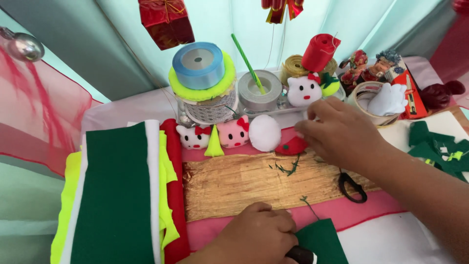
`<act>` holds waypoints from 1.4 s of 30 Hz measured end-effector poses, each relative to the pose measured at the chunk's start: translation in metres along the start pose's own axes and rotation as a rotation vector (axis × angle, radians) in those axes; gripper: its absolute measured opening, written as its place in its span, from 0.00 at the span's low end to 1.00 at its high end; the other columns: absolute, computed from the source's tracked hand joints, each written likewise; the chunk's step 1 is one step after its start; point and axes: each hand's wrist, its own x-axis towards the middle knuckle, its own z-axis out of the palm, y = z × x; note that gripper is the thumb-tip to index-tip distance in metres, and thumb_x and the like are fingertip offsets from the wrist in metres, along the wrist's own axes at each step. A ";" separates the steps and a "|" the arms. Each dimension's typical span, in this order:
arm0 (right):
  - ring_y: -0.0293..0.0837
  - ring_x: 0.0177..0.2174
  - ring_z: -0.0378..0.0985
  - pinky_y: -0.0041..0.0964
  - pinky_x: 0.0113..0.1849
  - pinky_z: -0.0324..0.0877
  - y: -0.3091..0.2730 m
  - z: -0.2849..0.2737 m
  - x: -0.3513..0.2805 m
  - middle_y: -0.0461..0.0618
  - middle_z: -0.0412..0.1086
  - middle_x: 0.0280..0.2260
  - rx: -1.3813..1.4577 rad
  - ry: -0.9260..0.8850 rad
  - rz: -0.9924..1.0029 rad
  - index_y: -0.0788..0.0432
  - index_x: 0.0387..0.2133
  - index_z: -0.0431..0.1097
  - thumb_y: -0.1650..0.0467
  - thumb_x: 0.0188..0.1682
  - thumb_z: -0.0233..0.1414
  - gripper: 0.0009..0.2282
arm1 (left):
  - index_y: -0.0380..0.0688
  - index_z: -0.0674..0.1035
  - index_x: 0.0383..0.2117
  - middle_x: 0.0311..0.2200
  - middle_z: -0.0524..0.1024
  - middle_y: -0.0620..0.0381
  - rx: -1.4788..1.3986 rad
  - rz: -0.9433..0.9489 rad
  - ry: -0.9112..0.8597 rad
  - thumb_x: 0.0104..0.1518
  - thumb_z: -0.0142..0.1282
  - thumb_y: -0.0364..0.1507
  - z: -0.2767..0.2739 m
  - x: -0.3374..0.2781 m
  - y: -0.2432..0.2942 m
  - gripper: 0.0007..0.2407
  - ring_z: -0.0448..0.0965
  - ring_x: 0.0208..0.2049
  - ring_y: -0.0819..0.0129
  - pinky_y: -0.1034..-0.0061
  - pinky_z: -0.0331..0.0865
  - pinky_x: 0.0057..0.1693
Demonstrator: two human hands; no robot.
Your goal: Cutting green felt with scissors and preparing materials for a craft project
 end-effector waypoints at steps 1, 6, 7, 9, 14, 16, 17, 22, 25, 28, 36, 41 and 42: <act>0.54 0.36 0.73 0.48 0.34 0.71 -0.002 -0.001 0.002 0.51 0.69 0.38 0.047 -0.026 -0.028 0.50 0.41 0.75 0.65 0.49 0.55 0.09 | 0.54 0.85 0.32 0.37 0.78 0.62 0.012 -0.002 0.005 0.59 0.50 0.48 0.001 0.000 -0.001 0.16 0.79 0.41 0.63 0.61 0.63 0.52; 0.53 0.40 0.71 0.50 0.41 0.67 -0.007 0.003 0.003 0.49 0.70 0.41 0.178 -0.108 -0.108 0.48 0.44 0.75 0.53 0.46 0.57 0.18 | 0.51 0.85 0.33 0.40 0.78 0.59 -0.034 0.004 0.023 0.62 0.50 0.45 -0.003 0.000 -0.002 0.15 0.80 0.44 0.60 0.59 0.63 0.54; 0.54 0.44 0.70 0.53 0.43 0.67 -0.007 0.006 0.001 0.49 0.70 0.45 0.130 -0.130 -0.098 0.47 0.42 0.76 0.56 0.42 0.56 0.17 | 0.52 0.85 0.33 0.40 0.78 0.60 -0.046 -0.019 -0.021 0.61 0.48 0.47 -0.002 0.001 -0.003 0.17 0.78 0.46 0.62 0.60 0.63 0.54; 0.55 0.49 0.69 0.55 0.45 0.66 -0.006 0.012 -0.002 0.48 0.69 0.49 0.079 -0.152 -0.083 0.46 0.40 0.76 0.60 0.38 0.55 0.16 | 0.54 0.86 0.34 0.41 0.79 0.62 -0.058 -0.039 -0.066 0.60 0.45 0.49 -0.004 0.003 -0.004 0.19 0.77 0.47 0.65 0.60 0.62 0.55; 0.57 0.45 0.73 0.55 0.48 0.65 0.002 0.017 -0.002 0.51 0.71 0.46 0.221 0.025 -0.062 0.56 0.36 0.76 0.63 0.40 0.56 0.13 | 0.51 0.85 0.36 0.39 0.78 0.60 -0.109 -0.054 -0.098 0.59 0.43 0.50 -0.010 0.004 -0.007 0.21 0.77 0.45 0.62 0.59 0.62 0.53; 0.56 0.45 0.73 0.54 0.48 0.66 0.002 0.010 0.001 0.52 0.72 0.45 0.213 0.066 -0.037 0.55 0.38 0.76 0.65 0.40 0.57 0.13 | 0.51 0.85 0.36 0.40 0.78 0.60 -0.103 -0.052 -0.101 0.60 0.42 0.50 -0.013 0.005 -0.007 0.21 0.77 0.46 0.62 0.59 0.62 0.53; 0.55 0.45 0.74 0.54 0.47 0.66 0.001 0.007 0.001 0.52 0.72 0.44 0.207 0.102 -0.007 0.54 0.40 0.77 0.66 0.40 0.58 0.14 | 0.51 0.85 0.36 0.40 0.78 0.60 -0.103 -0.049 -0.107 0.61 0.42 0.51 -0.014 0.005 -0.006 0.22 0.77 0.47 0.63 0.59 0.62 0.53; 0.55 0.46 0.71 0.53 0.45 0.68 0.001 0.016 -0.001 0.50 0.71 0.47 0.033 0.045 0.057 0.49 0.50 0.74 0.62 0.43 0.58 0.20 | 0.52 0.85 0.38 0.40 0.78 0.62 -0.203 -0.089 -0.122 0.59 0.45 0.49 -0.024 0.008 -0.005 0.20 0.77 0.48 0.65 0.60 0.60 0.54; 0.56 0.48 0.71 0.56 0.47 0.67 -0.002 0.016 -0.003 0.49 0.70 0.50 0.090 0.011 0.067 0.47 0.51 0.72 0.63 0.42 0.57 0.20 | 0.53 0.84 0.38 0.40 0.78 0.63 -0.244 -0.121 -0.145 0.57 0.48 0.48 -0.026 0.007 -0.005 0.18 0.77 0.48 0.67 0.61 0.59 0.55; 0.58 0.47 0.71 0.58 0.46 0.66 -0.005 0.011 -0.001 0.50 0.70 0.48 0.096 0.067 0.009 0.44 0.38 0.76 0.68 0.42 0.58 0.10 | 0.53 0.84 0.38 0.39 0.78 0.63 -0.259 -0.124 -0.143 0.57 0.48 0.48 -0.033 0.009 -0.003 0.18 0.77 0.47 0.67 0.62 0.59 0.54; 0.49 0.49 0.76 0.55 0.47 0.64 0.008 0.020 0.001 0.38 0.77 0.46 -0.046 0.098 -0.075 0.40 0.35 0.78 0.66 0.45 0.60 0.06 | 0.49 0.85 0.38 0.39 0.79 0.63 -0.369 -0.190 -0.107 0.54 0.53 0.45 -0.042 0.010 -0.002 0.17 0.79 0.42 0.62 0.63 0.62 0.54; 0.47 0.46 0.74 0.59 0.51 0.58 0.010 0.031 -0.005 0.37 0.77 0.37 0.094 -0.007 0.021 0.45 0.37 0.74 0.69 0.43 0.56 0.09 | 0.44 0.84 0.37 0.37 0.82 0.57 -0.411 -0.127 0.006 0.54 0.57 0.42 -0.049 0.013 -0.002 0.16 0.82 0.41 0.60 0.64 0.70 0.47; 0.47 0.46 0.74 0.59 0.51 0.58 0.013 0.024 -0.002 0.37 0.77 0.37 0.094 -0.004 0.022 0.45 0.37 0.74 0.69 0.43 0.56 0.09 | 0.44 0.84 0.37 0.37 0.82 0.57 -0.407 -0.127 0.005 0.54 0.57 0.42 -0.050 0.013 -0.003 0.16 0.82 0.41 0.60 0.64 0.70 0.47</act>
